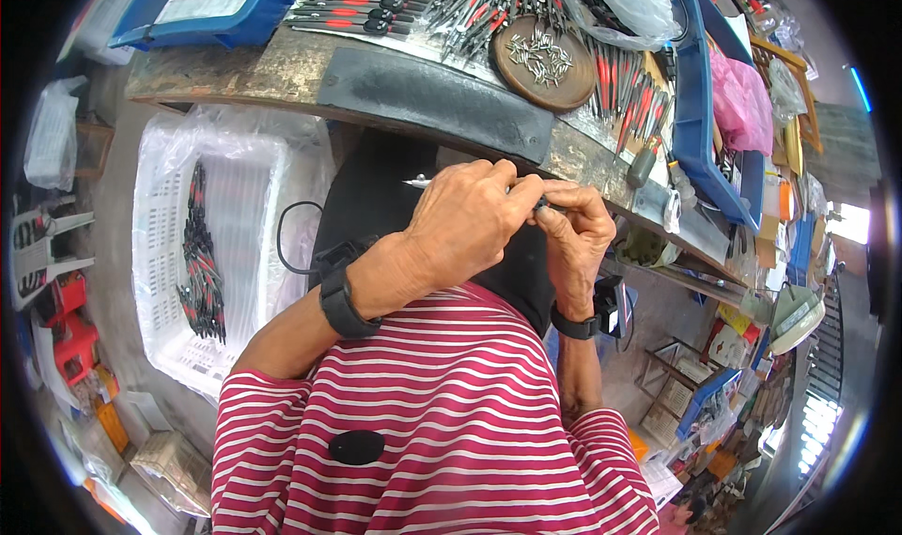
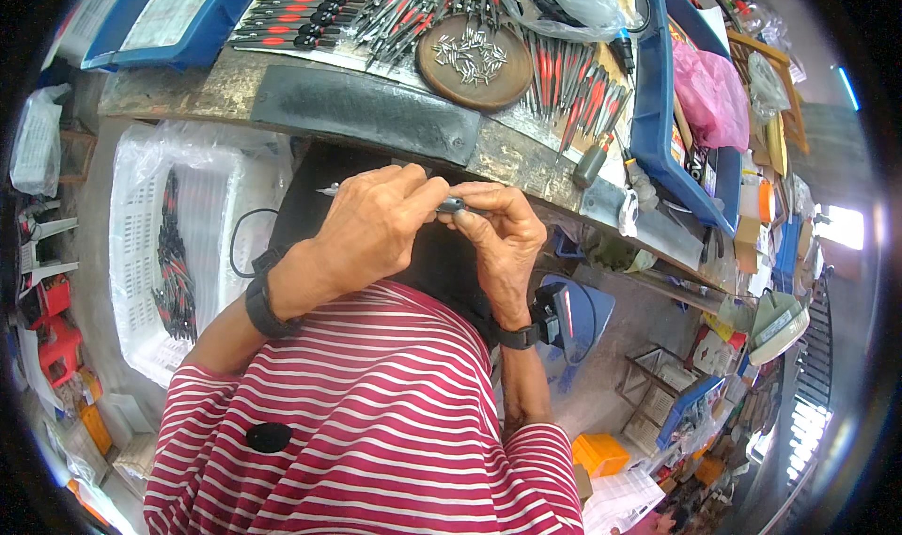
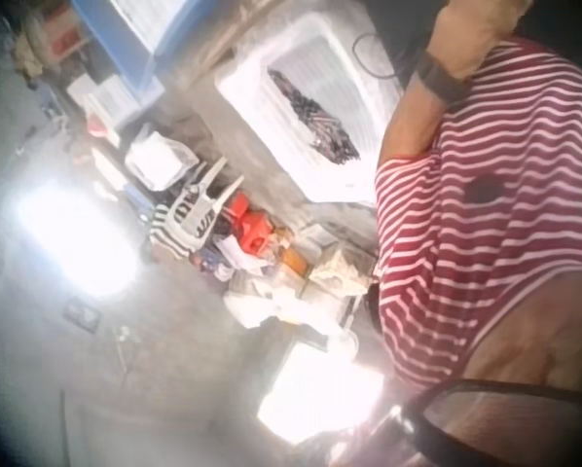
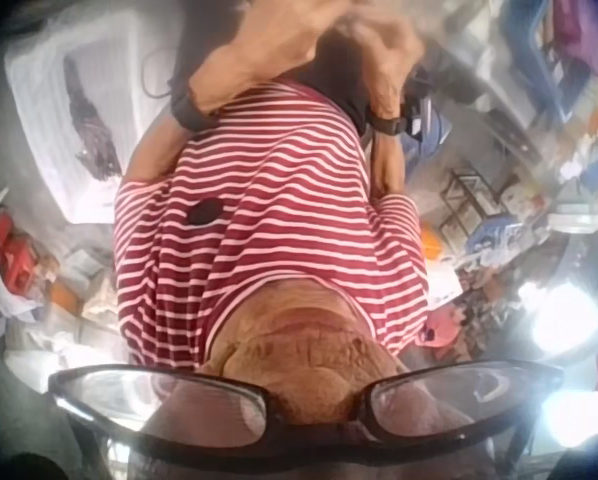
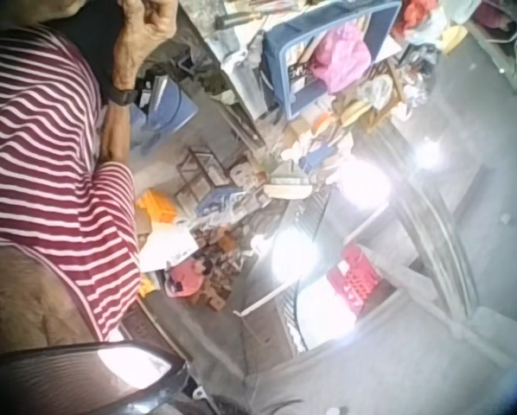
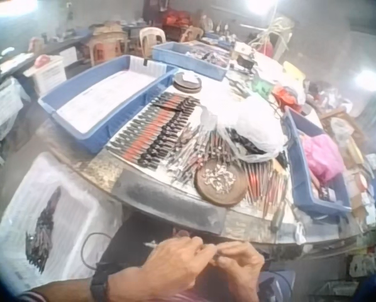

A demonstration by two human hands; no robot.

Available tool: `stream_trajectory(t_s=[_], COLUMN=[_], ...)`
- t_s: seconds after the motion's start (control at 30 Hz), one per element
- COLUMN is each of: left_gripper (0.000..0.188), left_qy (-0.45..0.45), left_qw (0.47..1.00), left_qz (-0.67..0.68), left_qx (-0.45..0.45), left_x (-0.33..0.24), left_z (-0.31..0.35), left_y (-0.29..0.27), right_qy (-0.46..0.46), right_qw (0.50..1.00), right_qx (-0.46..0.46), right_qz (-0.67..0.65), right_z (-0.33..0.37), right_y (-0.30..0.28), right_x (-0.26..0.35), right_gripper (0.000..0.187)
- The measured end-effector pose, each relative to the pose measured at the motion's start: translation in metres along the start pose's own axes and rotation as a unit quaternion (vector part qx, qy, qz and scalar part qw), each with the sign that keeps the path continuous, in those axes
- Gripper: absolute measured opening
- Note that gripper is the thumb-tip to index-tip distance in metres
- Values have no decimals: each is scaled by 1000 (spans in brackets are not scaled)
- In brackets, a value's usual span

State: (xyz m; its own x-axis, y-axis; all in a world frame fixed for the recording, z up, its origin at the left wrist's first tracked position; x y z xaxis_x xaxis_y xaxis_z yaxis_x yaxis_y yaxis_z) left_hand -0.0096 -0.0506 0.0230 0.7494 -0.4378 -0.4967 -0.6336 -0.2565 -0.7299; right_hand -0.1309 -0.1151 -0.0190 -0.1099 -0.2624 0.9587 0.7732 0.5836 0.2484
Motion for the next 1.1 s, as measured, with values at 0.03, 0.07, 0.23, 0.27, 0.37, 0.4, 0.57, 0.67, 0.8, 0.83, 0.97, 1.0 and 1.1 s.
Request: stream_trajectory(t_s=[0.03,0.07,0.23,0.27,0.37,0.4,0.57,0.67,0.8,0.83,0.97,1.0,1.1], left_gripper=[28,28,23,22,17,15,19,20,18,18,17,17,15], left_qy=[-2,-4,26,41,65,74,84,100,117,118,115,114,126], left_qw=[1000,1000,999,998,994,993,989,987,984,984,985,984,982], left_qz=[1,1,-38,-51,-82,-93,-121,-129,-134,-133,-130,-132,-138], left_qx=[4,12,14,7,17,16,13,10,14,13,22,24,13], left_x=[1,2,-1,-2,-5,-5,-8,-10,-14,-15,-15,-14,-14], left_z=[1,1,0,-1,-1,-1,1,2,1,1,2,2,2], left_y=[1,2,4,3,6,7,14,16,17,17,18,19,19], right_qy=[3,-3,26,25,34,40,65,46,54,61,88,92,90], right_qw=[1000,1000,998,996,992,991,985,986,985,985,980,979,977], right_qx=[-11,2,-26,-34,-46,-45,-52,-57,-65,-67,-85,-87,-92], right_qz=[8,15,57,76,114,123,154,153,151,149,158,161,169], right_z=[1,2,7,8,10,11,13,14,15,16,19,19,18], right_y=[-1,0,-1,-1,-2,-2,-5,-5,-6,-6,-7,-7,-6], right_x=[-1,1,0,1,3,4,2,4,4,4,2,2,2], right_gripper=[13,13,17,18,22,21,20,18,16,16,16,16,15])
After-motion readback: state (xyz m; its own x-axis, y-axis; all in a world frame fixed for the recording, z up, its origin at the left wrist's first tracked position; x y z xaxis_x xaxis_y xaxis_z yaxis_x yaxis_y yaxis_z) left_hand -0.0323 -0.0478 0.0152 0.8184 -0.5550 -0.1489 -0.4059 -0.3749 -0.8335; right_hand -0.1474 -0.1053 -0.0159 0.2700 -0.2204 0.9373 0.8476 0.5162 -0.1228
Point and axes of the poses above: each hand's wrist, its own z-axis away from the middle knuckle, its own y-axis out of the palm, x = y × z, the point moved 6 cm from there along -z, towards the middle knuckle, and after that the axes turned 15 degrees about y, right-handed, at the moved point
